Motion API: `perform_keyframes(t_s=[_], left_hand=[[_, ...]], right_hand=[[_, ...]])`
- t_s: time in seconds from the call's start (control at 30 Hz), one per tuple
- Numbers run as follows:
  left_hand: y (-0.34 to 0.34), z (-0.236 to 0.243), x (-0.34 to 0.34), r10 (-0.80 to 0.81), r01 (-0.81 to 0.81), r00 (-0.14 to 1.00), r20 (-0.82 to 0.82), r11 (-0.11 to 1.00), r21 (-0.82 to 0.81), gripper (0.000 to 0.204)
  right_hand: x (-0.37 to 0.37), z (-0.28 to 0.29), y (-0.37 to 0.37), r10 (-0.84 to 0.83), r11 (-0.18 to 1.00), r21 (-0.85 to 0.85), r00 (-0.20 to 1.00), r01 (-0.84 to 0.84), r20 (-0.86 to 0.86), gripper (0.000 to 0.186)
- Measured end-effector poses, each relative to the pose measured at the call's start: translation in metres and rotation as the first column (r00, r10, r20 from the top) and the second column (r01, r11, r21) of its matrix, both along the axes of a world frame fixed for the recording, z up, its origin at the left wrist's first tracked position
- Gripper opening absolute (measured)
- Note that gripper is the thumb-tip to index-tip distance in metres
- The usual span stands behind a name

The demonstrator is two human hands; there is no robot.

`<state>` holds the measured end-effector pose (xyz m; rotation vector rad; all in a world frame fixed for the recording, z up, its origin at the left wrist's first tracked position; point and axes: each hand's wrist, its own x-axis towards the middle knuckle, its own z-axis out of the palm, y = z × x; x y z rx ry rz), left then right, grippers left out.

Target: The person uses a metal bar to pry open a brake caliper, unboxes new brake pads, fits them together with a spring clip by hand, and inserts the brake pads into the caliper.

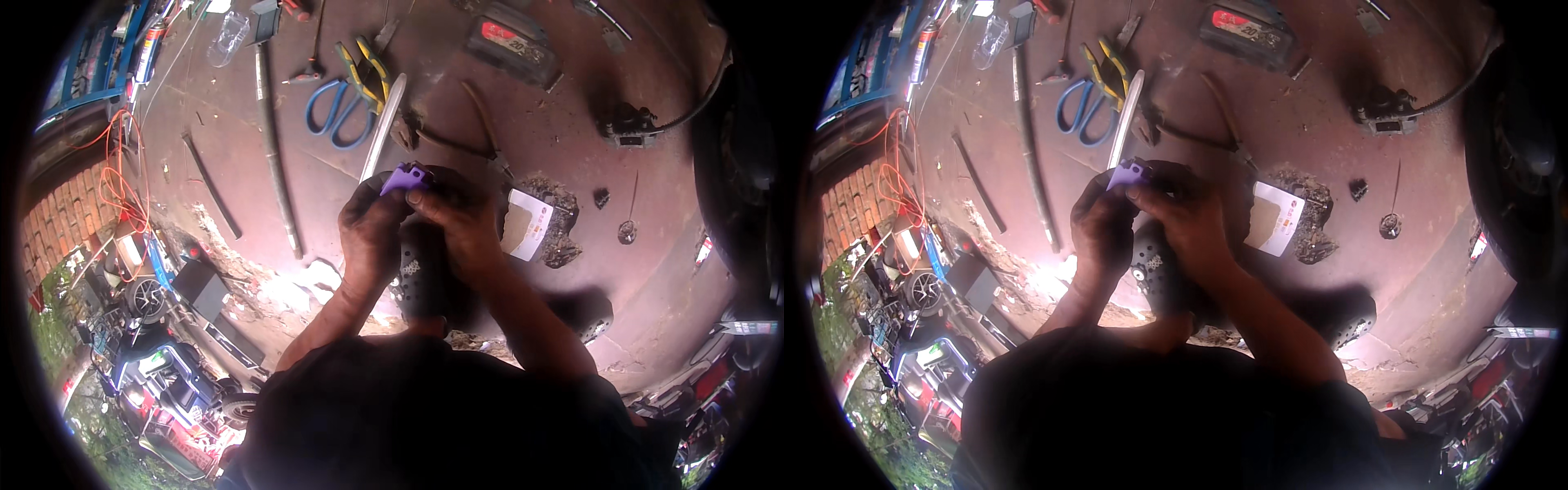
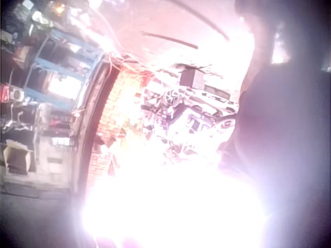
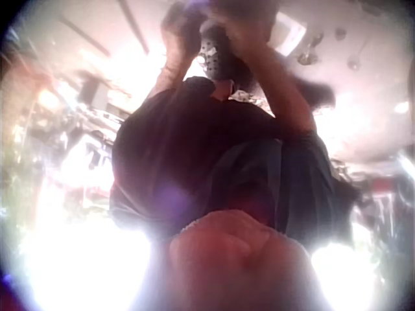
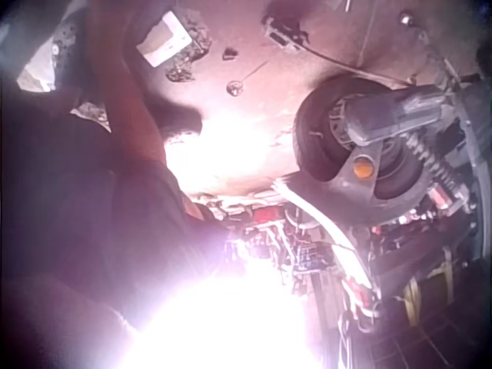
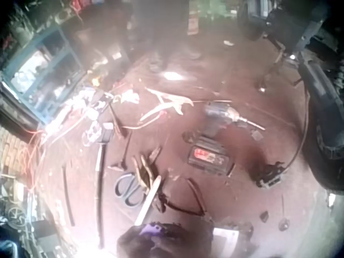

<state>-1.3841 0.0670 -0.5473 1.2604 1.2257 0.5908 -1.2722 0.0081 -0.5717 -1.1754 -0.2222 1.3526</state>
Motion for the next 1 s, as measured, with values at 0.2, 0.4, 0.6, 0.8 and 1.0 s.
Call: perform_keyframes(t_s=[0.2, 0.4, 0.6, 0.8, 1.0], left_hand=[[0.011, -0.009, -0.007, -0.207, 0.207, 0.978, 0.016, 0.978, -0.011, 0.023], [0.032, 0.003, -0.009, -0.353, 0.349, 0.935, -0.031, 0.933, -0.083, 0.029], [0.026, -0.003, -0.004, -0.156, 0.162, 0.986, 0.058, 0.977, -0.135, 0.029], [0.031, -0.001, -0.007, -0.294, 0.29, 0.956, 0.008, 0.939, -0.187, 0.03], [0.049, 0.005, 0.008, -0.616, 0.623, 0.767, -0.178, 0.782, -0.022, 0.027]], right_hand=[[0.002, -0.005, -0.005, -0.073, 0.997, -0.004, 0.995, 0.073, 0.069, 0.023], [0.026, 0.001, -0.004, 0.147, 0.989, -0.071, 0.914, -0.13, 0.378, 0.026], [0.023, -0.019, -0.005, 0.051, 0.983, 0.06, 0.58, -0.171, 0.813, 0.029], [0.028, -0.014, -0.012, 0.135, 0.989, -0.002, 0.92, -0.145, 0.367, 0.026], [0.053, -0.014, -0.02, 0.249, 0.965, -0.069, 0.794, -0.254, 0.554, 0.032]])
